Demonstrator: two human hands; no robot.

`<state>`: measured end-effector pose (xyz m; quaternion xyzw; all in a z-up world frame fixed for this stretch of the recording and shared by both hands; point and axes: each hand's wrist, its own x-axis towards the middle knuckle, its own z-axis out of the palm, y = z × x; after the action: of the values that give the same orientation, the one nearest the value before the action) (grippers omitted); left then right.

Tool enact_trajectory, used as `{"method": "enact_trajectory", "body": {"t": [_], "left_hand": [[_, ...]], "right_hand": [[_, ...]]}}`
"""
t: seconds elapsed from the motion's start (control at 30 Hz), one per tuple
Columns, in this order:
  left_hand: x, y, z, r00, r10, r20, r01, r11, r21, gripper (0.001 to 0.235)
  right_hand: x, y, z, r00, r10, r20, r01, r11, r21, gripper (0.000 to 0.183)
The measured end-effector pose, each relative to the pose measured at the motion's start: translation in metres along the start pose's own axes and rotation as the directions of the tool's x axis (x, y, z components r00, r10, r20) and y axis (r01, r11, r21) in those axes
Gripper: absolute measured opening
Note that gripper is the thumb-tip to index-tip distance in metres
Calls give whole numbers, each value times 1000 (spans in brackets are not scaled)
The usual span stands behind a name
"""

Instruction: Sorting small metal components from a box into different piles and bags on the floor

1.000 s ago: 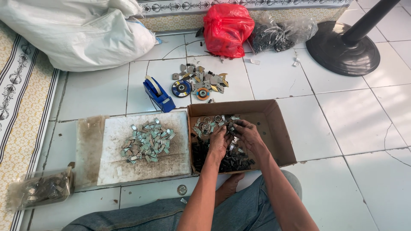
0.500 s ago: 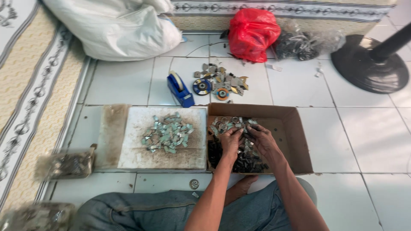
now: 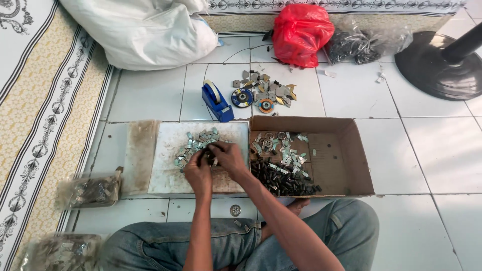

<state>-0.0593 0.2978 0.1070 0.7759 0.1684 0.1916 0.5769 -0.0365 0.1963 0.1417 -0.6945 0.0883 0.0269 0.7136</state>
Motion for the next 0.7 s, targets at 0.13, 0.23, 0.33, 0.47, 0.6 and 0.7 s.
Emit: {"method": "enact_trajectory", "body": {"t": [0.13,0.23,0.33,0.47,0.6,0.7], "left_hand": [[14,-15,-23,1000,6,10,-7,993,116,31],[10,-16,-26,1000,-11,-29,16,982,189,36],[7,-20,-16,988,145,-51,-134,974,182,41],[-2,5,-9,960,223,-167,-185,959,216,43],[-13,23,12,928,340,-153,-305,929,211,34],[-36,36,36,937,341,78,-346,937,56,33]], "right_hand": [[14,18,25,985,-121,121,155,931,-332,20],[25,46,32,980,-154,124,194,867,-459,21],[17,40,30,945,-241,223,306,892,-332,27],[3,28,15,912,-369,179,410,836,-365,25],[1,15,-44,812,-576,93,528,656,-539,10],[23,42,-134,830,-557,-7,386,584,-714,13]]}}
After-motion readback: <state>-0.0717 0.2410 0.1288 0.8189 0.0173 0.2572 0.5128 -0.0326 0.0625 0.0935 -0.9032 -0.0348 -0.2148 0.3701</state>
